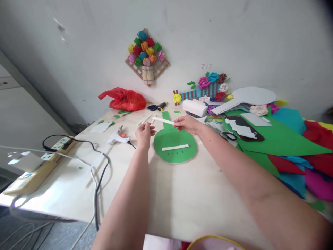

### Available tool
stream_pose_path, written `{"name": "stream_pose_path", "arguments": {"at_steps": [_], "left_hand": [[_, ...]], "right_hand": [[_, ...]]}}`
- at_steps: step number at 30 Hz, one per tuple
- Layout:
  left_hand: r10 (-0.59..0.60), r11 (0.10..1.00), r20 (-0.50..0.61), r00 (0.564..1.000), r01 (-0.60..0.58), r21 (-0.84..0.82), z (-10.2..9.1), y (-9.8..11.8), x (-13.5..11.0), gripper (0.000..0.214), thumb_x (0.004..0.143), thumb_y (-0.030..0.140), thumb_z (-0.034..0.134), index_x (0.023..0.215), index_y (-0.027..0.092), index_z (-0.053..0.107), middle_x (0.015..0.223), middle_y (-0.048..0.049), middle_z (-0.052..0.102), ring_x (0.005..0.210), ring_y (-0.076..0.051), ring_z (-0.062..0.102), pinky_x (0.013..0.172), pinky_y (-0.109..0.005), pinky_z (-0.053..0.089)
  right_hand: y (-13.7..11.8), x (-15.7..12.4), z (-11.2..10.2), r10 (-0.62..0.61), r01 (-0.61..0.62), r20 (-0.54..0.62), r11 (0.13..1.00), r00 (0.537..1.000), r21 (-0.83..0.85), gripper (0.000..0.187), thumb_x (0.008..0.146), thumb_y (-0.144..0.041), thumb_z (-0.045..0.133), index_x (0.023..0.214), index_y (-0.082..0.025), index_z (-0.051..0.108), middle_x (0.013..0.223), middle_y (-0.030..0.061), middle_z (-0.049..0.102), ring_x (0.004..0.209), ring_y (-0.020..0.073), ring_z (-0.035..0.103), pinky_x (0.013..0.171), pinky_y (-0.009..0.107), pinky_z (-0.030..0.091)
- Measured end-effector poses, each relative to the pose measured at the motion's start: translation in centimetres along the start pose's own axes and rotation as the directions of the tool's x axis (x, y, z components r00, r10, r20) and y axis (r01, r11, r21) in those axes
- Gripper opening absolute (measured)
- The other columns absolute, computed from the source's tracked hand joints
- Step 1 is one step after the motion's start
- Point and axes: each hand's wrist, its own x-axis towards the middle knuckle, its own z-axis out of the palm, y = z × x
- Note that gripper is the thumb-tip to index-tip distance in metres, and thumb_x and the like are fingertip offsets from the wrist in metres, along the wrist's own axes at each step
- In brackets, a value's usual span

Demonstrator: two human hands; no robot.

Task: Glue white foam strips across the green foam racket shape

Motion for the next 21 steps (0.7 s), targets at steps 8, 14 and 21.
{"name": "stream_pose_path", "arguments": {"at_steps": [8, 14, 21], "left_hand": [[-0.015, 0.994, 0.169, 0.986, 0.034, -0.108, -0.1, 0.1, -0.4, 0.036, 0.064, 0.045, 0.063, 0.072, 0.011, 0.055, 0.061, -0.0042, 0.061, 0.046, -0.009, 0.055, 0.051, -0.025, 0.048], [-0.049, 0.989, 0.279, 0.959, 0.086, -0.121, -0.3, 0.0, -0.6, 0.036, 0.058, 0.043, 0.068, 0.066, 0.010, 0.056, 0.059, -0.0036, 0.061, 0.048, -0.009, 0.055, 0.050, -0.022, 0.046], [-0.050, 0.993, 0.346, 0.937, 0.083, -0.082, -0.3, -0.3, -0.6, 0.037, 0.052, 0.039, 0.073, 0.072, 0.010, 0.060, 0.059, -0.0022, 0.061, 0.050, -0.010, 0.055, 0.053, -0.022, 0.046]], "right_hand": [[0.5, -2.3, 0.2, 0.051, -0.051, 0.052, 0.999, 0.997, -0.008, 0.010, 0.063, -0.009, 0.065, 0.072, -0.009, 0.062, 0.060, 0.0022, 0.063, 0.046, 0.0056, 0.050, 0.045, 0.018, 0.042], [0.8, -2.8, -0.4, 0.081, -0.081, 0.064, 0.997, 0.995, -0.005, 0.011, 0.066, -0.013, 0.066, 0.076, -0.009, 0.062, 0.059, 0.0020, 0.063, 0.044, 0.0056, 0.050, 0.043, 0.018, 0.042], [0.3, -3.4, -0.9, 0.066, -0.061, 0.027, 0.985, 0.997, -0.162, 0.010, 0.064, -0.016, 0.068, 0.069, -0.010, 0.061, 0.058, 0.0015, 0.063, 0.043, 0.0043, 0.048, 0.043, 0.017, 0.039]]}}
